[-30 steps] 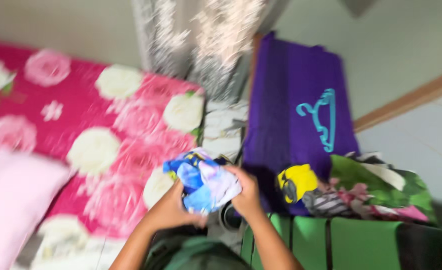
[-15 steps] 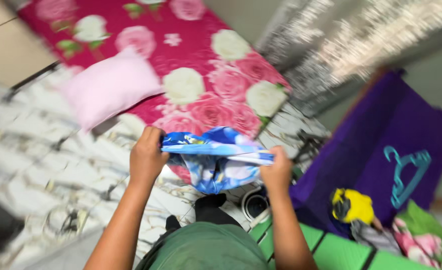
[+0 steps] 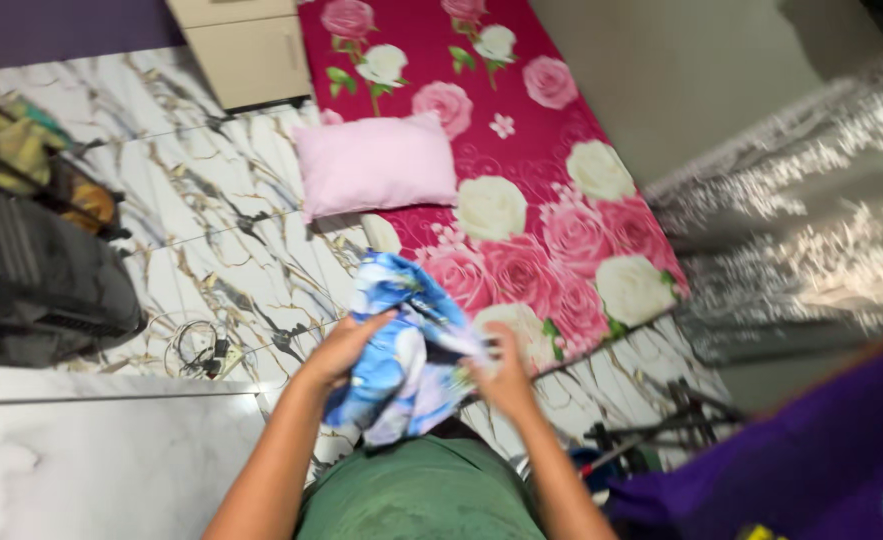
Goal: The person picks up a pink pillow and a blue floral cloth. They proceed to wrap the cloth around the pillow, adjusting and tucking the fabric to cover the pillow completely. The person then moves the wrapped pillow to a nearby purple surface.
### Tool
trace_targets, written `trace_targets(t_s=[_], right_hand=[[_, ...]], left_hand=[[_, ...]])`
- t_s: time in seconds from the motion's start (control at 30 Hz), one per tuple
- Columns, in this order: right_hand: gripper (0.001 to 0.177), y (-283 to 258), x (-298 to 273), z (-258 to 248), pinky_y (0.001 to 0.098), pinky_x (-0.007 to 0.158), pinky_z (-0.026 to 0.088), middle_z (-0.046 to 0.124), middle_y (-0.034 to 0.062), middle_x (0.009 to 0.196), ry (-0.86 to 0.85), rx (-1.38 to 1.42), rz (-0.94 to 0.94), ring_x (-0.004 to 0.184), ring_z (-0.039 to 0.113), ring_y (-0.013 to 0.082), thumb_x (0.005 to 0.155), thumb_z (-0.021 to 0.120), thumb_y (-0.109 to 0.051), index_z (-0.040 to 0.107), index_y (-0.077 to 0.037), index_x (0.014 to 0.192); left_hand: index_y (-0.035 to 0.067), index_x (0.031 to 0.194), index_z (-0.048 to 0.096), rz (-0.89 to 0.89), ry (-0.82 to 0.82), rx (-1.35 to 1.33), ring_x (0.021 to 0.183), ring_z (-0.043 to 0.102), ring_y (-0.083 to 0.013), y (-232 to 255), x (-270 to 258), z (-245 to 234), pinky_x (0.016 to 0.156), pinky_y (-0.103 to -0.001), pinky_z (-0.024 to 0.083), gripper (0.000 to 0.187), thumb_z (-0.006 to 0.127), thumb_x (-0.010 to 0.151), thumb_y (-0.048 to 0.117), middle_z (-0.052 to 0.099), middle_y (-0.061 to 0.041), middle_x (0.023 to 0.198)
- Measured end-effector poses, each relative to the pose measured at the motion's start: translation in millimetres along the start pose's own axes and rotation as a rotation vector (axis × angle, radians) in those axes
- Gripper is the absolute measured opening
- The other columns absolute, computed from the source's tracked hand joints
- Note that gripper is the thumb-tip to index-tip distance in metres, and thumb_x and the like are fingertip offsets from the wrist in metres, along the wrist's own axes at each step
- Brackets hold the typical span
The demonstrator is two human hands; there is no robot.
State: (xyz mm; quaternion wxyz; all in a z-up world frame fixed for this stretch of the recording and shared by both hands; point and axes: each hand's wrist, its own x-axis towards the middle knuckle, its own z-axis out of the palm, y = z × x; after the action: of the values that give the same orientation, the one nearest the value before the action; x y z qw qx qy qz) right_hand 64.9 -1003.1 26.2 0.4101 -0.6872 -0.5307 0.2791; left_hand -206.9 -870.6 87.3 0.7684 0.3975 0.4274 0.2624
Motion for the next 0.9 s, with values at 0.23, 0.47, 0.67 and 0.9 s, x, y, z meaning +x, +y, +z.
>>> trace_targets(t_s=[0.23, 0.47, 0.67, 0.9], right_hand=[[0.045, -23.8, 30.4, 65.0, 0.0396, 0.106, 0.05, 0.069, 0.0128, 0.132, -0.673, 0.268, -0.099, 0.125, 0.063, 0.0214, 0.091, 0.069, -0.015, 0.062, -0.004, 0.134], [0.034, 47.4, 125.9, 139.7, 0.0355, 0.1, 0.057, 0.075, 0.0137, 0.123, -0.819, 0.424, 0.111, 0.114, 0.07, 0.0212, 0.096, 0.064, -0.021, 0.069, -0.004, 0.125], [0.037, 48.3, 260.8, 194.9, 0.0345, 0.098, 0.055, 0.074, 0.0127, 0.123, -0.51, 0.669, 0.365, 0.112, 0.069, 0.0205, 0.097, 0.062, -0.026, 0.069, -0.005, 0.127], [0.041, 23.6, 401.2, 230.7, 0.0333, 0.097, 0.053, 0.073, 0.0114, 0.122, -0.295, 0.723, 0.522, 0.11, 0.068, 0.0196, 0.099, 0.06, -0.031, 0.068, -0.006, 0.129]], left_hand=[[0.0, 0.114, 0.066, 0.22, -0.193, 0.712, 0.092, 0.069, -0.0217, 25.2, 12.0, 37.1, 0.083, -0.036, 0.056, 0.059, 0.08, 0.082, 0.047, 0.073, -0.014, 0.103], [0.01, 0.107, 0.073, 0.368, -0.321, 0.954, 0.094, 0.073, -0.0344, 38.1, 21.4, 21.2, 0.084, -0.043, 0.057, 0.04, 0.078, 0.079, 0.038, 0.076, -0.017, 0.102], [0.01, 0.104, 0.072, 0.458, -0.054, 0.96, 0.096, 0.068, -0.0376, 63.3, 70.0, -54.2, 0.081, -0.048, 0.053, 0.039, 0.083, 0.071, 0.026, 0.072, -0.016, 0.1], [0.01, 0.096, 0.076, 0.297, -0.036, 1.181, 0.103, 0.065, -0.0372, 62.6, 214.2, -187.2, 0.088, -0.048, 0.052, 0.031, 0.082, 0.07, 0.027, 0.069, -0.016, 0.106]])
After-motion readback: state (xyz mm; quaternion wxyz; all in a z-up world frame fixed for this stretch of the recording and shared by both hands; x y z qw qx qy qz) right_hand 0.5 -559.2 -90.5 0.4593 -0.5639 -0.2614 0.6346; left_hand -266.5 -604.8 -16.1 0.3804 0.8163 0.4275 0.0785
